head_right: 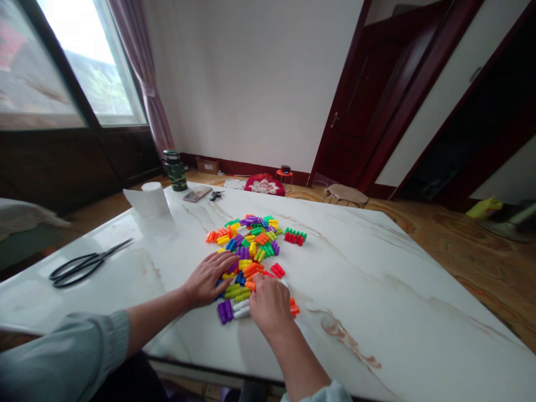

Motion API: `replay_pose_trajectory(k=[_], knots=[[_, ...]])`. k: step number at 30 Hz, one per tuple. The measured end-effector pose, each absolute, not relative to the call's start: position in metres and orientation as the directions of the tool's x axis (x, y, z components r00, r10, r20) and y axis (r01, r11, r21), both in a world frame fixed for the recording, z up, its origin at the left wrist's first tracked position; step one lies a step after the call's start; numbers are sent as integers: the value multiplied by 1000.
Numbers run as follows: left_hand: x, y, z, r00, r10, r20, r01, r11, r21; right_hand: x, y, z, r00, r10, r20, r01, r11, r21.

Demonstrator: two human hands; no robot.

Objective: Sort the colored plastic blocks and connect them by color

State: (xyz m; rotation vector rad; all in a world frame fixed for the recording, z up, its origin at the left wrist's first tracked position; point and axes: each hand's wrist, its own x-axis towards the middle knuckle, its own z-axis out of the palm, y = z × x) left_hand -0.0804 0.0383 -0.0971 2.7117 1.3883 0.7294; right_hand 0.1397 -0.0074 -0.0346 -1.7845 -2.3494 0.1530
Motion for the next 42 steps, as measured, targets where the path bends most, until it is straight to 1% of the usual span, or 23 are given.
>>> replay_pose_trajectory(k=[3,7,10,13,15,18,19,21,25,29,37,42], knots=[[-80,38,-96,494,770,403,768,-604,212,143,-1,-39,-232,954,188,901,284,-329],[-79,37,-94,495,767,409,764,-608,215,152,12,-46,-171,923,344,757,346,-554],[-79,37,-94,498,766,405,766,-608,207,170,25,-49,-76,897,436,653,375,-658],[-80,37,-96,502,768,397,772,-605,196,198,45,-58,132,872,471,646,285,-708],[-80,38,-96,503,767,398,773,-605,189,218,61,-71,274,861,428,634,173,-754],[-80,38,-96,498,768,403,776,-602,188,240,85,-95,388,862,327,653,-6,-758],[-80,38,-96,498,768,404,776,-602,189,244,93,-103,413,857,307,654,-45,-755],[-80,38,-96,502,764,405,772,-607,190,246,109,-113,439,841,317,661,-64,-747],[-81,38,-95,506,761,407,767,-613,193,235,136,-121,373,832,410,683,53,-728],[-81,38,-95,500,763,410,765,-611,204,223,154,-124,321,824,467,673,149,-724],[-81,37,-94,497,771,397,767,-605,213,218,168,-129,330,812,481,645,179,-743],[-82,38,-97,487,774,404,765,-601,230,224,146,-120,333,794,508,653,195,-732]])
